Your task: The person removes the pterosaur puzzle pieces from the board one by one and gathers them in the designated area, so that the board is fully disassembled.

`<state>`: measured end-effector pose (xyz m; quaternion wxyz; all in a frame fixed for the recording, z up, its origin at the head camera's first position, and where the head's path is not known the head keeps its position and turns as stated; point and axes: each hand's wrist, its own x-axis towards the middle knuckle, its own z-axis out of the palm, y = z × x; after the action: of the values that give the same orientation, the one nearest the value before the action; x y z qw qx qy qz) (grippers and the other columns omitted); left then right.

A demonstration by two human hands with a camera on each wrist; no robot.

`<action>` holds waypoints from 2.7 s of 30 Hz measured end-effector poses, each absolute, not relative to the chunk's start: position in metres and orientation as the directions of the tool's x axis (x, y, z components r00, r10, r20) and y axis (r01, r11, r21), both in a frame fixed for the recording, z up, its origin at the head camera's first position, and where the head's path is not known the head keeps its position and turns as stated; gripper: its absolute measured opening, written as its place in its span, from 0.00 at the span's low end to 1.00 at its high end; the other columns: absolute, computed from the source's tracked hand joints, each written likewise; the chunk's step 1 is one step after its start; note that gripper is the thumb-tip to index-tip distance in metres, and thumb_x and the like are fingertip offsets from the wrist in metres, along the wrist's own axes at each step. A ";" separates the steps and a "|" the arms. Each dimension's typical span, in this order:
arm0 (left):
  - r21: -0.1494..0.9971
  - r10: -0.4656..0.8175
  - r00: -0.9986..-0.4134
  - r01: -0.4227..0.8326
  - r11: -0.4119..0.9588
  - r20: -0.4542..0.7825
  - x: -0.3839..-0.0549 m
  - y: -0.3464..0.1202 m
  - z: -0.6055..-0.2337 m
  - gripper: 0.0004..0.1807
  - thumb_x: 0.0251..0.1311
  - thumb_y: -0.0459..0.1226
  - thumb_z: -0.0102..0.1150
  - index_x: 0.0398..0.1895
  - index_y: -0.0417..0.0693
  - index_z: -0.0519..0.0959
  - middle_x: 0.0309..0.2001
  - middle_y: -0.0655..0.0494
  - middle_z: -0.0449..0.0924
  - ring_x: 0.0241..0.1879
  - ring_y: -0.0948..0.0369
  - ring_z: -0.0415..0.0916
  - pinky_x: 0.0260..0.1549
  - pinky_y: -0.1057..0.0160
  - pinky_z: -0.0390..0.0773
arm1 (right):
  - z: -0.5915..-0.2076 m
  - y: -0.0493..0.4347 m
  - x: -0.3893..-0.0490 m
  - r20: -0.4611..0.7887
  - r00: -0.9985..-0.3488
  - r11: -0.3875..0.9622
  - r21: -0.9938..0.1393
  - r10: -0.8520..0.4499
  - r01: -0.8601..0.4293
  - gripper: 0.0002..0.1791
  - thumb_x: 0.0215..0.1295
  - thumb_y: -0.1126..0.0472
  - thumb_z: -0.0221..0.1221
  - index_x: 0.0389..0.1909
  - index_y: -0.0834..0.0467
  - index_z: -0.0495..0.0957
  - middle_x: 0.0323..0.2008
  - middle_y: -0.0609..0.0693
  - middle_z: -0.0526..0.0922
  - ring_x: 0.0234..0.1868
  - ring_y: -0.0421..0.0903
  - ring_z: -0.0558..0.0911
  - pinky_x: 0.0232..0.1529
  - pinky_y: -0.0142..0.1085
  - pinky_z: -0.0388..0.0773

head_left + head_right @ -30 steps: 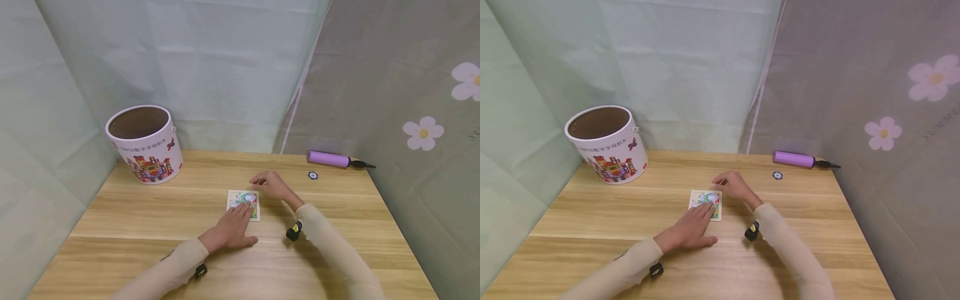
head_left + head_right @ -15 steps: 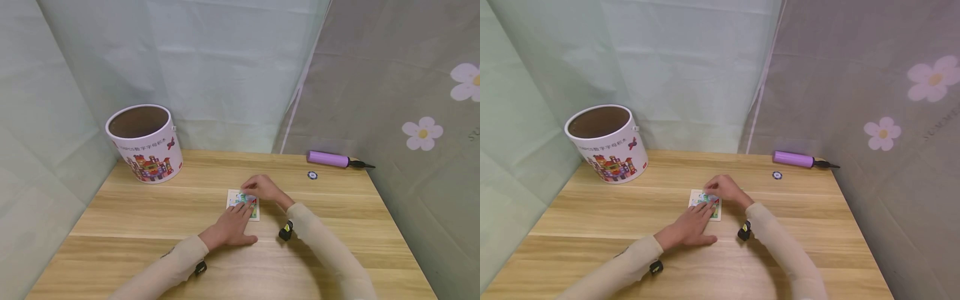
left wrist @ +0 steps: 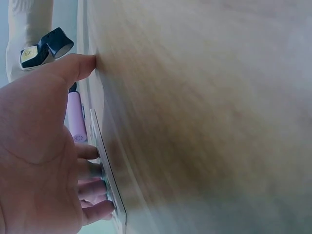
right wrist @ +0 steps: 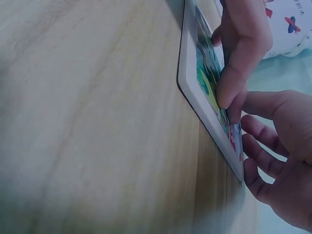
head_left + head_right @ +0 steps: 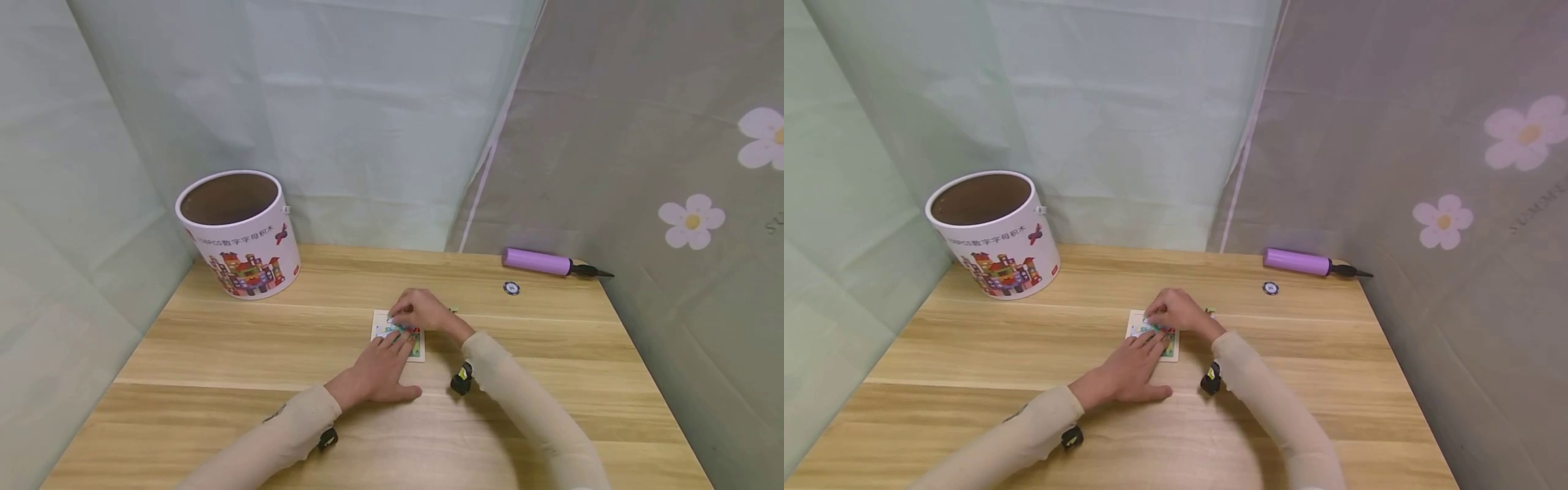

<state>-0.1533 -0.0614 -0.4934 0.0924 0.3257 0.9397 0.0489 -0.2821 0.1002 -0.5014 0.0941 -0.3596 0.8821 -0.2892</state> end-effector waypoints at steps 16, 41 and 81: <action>0.153 0.616 -0.775 0.598 0.787 -0.139 -0.156 -0.060 -0.498 0.54 0.63 0.69 0.51 0.80 0.40 0.56 0.81 0.45 0.51 0.79 0.48 0.51 0.70 0.41 0.64 | -0.499 0.096 -0.280 0.000 -0.724 0.594 -0.572 -0.690 -0.566 0.05 0.66 0.58 0.69 0.40 0.50 0.91 0.42 0.44 0.82 0.42 0.38 0.77 0.43 0.34 0.77; 0.177 0.608 -0.780 0.584 0.792 -0.148 -0.157 -0.062 -0.501 0.53 0.63 0.70 0.50 0.79 0.42 0.57 0.81 0.45 0.51 0.78 0.46 0.53 0.71 0.40 0.62 | -0.488 0.111 -0.278 0.091 -0.764 0.517 -0.685 -0.638 -0.513 0.06 0.68 0.64 0.66 0.44 0.58 0.86 0.36 0.47 0.88 0.39 0.40 0.85 0.46 0.36 0.83; 0.197 0.647 -0.750 0.619 0.760 -0.137 -0.152 -0.067 -0.499 0.51 0.69 0.66 0.48 0.80 0.38 0.55 0.81 0.43 0.48 0.79 0.46 0.50 0.75 0.45 0.57 | -0.488 0.251 -0.271 0.101 -0.895 0.664 -0.636 -0.434 -0.394 0.05 0.64 0.66 0.68 0.39 0.62 0.90 0.38 0.57 0.90 0.39 0.48 0.86 0.41 0.35 0.82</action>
<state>-0.1519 -0.0669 -0.4990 0.0989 0.3392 0.9329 0.0697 -0.2714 0.2515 -0.4880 0.0296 -0.2271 0.9117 -0.3412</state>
